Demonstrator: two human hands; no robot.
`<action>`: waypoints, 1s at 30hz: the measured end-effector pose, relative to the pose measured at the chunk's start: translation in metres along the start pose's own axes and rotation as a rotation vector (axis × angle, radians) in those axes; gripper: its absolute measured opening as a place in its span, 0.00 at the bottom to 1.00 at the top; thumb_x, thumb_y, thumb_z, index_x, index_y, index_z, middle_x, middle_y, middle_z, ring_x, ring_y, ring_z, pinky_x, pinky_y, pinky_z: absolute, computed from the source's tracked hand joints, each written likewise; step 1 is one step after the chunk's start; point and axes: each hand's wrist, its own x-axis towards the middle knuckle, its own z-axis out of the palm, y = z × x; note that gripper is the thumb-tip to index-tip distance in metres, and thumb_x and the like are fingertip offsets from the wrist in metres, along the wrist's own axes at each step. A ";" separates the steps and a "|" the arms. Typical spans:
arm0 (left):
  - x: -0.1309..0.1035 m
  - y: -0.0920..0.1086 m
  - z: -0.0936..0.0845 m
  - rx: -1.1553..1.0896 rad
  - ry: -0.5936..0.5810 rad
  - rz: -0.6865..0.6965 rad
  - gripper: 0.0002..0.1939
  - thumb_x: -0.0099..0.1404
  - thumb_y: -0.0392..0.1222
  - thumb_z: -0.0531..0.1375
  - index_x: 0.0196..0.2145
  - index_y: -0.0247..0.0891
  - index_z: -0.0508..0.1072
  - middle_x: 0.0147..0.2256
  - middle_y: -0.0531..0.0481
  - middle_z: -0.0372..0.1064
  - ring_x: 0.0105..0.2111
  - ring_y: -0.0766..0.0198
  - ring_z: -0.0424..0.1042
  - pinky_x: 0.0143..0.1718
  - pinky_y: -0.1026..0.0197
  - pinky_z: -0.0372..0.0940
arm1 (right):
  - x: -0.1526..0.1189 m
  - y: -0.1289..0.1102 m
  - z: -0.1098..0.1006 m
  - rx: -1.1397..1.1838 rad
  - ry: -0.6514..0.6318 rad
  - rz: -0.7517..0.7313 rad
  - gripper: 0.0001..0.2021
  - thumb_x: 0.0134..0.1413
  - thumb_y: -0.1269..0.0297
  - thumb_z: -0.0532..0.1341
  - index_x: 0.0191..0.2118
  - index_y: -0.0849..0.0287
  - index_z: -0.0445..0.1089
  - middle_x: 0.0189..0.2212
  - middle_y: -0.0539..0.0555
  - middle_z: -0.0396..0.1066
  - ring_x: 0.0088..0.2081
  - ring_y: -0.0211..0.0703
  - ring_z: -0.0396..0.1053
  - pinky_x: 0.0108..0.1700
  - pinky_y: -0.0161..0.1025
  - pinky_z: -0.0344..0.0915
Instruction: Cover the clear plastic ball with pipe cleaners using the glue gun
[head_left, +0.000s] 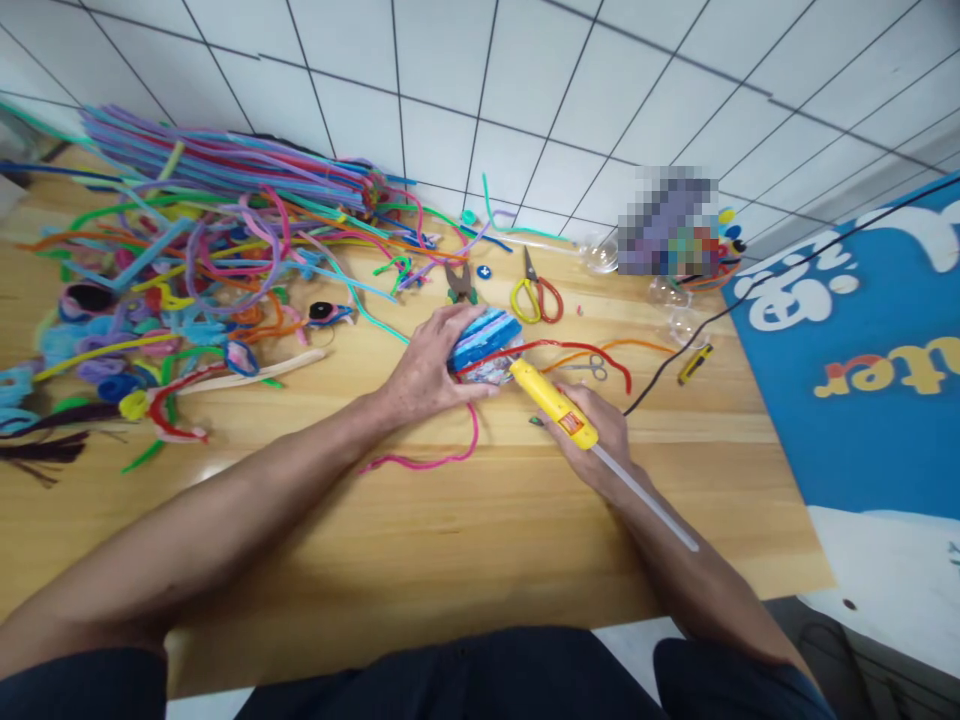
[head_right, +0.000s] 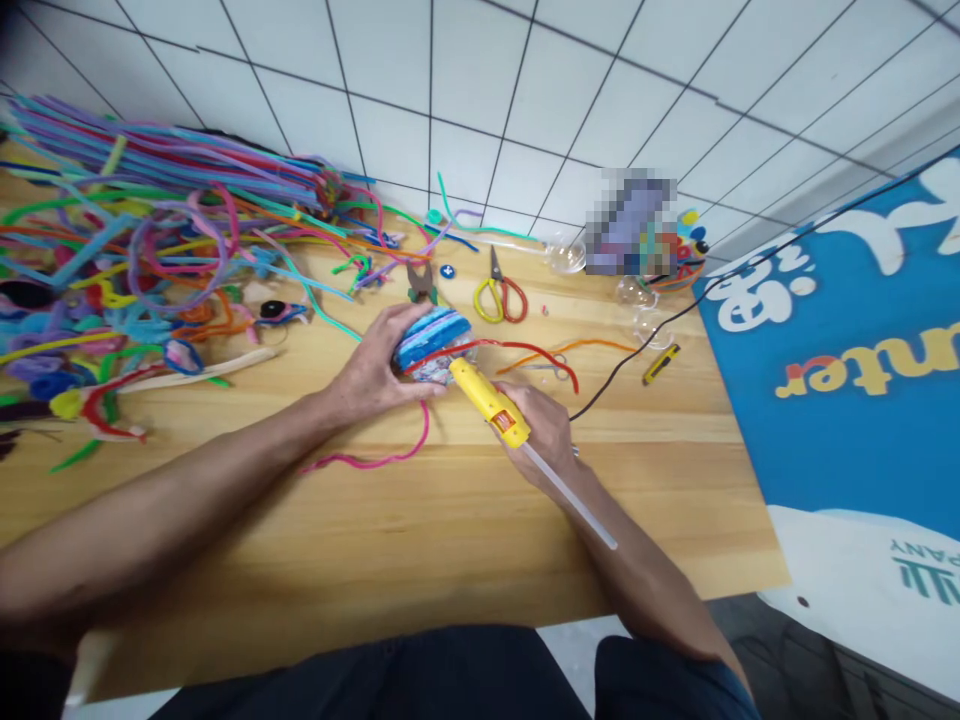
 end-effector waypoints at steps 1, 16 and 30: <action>0.000 0.000 0.000 -0.006 0.003 0.002 0.57 0.59 0.64 0.78 0.77 0.52 0.56 0.69 0.36 0.65 0.69 0.37 0.68 0.70 0.33 0.67 | 0.000 0.000 0.000 0.008 -0.012 -0.017 0.15 0.68 0.63 0.67 0.59 0.50 0.76 0.43 0.54 0.86 0.40 0.49 0.85 0.43 0.44 0.82; 0.002 0.002 0.001 -0.016 0.012 0.021 0.56 0.60 0.62 0.78 0.77 0.52 0.56 0.68 0.37 0.66 0.69 0.39 0.68 0.69 0.35 0.69 | -0.003 -0.008 0.003 0.011 -0.016 -0.100 0.15 0.69 0.66 0.66 0.59 0.51 0.75 0.40 0.54 0.85 0.37 0.47 0.83 0.40 0.40 0.80; 0.002 0.001 -0.001 -0.003 -0.007 0.054 0.57 0.60 0.62 0.78 0.77 0.52 0.54 0.68 0.37 0.66 0.69 0.38 0.68 0.69 0.35 0.69 | -0.003 -0.009 0.004 -0.043 0.033 -0.111 0.13 0.70 0.66 0.66 0.58 0.53 0.75 0.40 0.54 0.85 0.37 0.45 0.83 0.39 0.40 0.78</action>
